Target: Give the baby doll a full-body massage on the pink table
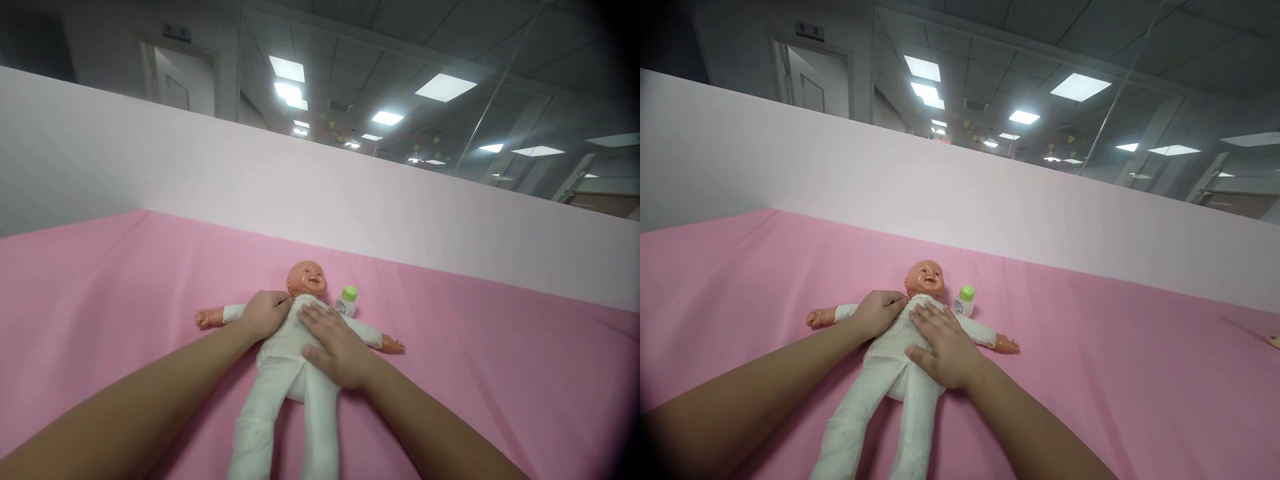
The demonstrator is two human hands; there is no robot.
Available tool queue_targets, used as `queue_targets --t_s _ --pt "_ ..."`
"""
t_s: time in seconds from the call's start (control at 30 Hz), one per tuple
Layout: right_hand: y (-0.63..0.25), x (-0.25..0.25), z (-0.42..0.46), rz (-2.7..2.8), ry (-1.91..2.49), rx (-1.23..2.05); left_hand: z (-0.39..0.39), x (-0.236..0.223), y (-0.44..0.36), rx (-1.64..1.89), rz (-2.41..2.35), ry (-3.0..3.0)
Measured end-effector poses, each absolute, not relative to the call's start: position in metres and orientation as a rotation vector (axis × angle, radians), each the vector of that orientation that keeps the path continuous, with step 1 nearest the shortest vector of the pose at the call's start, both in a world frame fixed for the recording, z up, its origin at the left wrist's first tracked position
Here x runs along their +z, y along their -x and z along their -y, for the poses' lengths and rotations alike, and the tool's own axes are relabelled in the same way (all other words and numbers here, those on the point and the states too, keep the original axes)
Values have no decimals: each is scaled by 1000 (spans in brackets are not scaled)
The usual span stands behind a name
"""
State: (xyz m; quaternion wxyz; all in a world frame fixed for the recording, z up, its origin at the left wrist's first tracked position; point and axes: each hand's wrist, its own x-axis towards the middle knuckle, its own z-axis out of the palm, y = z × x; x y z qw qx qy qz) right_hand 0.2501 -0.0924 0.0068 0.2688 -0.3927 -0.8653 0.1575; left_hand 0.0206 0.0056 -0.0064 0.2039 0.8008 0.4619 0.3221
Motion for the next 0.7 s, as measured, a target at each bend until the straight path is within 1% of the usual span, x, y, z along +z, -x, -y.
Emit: queue_targets --t_s 0.13,0.23,0.3,0.37,0.43,0.53,0.6,0.7 --pt "-259 -2 83 2150 1230 549 -6 -5 -21 906 -1291 -2258" --pt "-259 -1 79 1986 1262 657 1 2 -23 964 -1276 -2297" --pt "-259 1 78 1882 1223 712 15 9 -27 1061 -1180 -2393" --pt "-259 2 76 1781 1194 756 37 16 -35 1113 -966 -2527" --pt "-262 0 75 1690 1190 814 63 21 -45 987 -653 -2634" --pt "-268 -8 70 1558 1170 962 94 25 -60 677 -229 -2719" --pt "-270 -14 65 1464 1111 1066 101 25 -65 576 -152 -2762" --pt "-269 -20 59 1350 1052 1133 90 25 -63 523 -301 -2854"
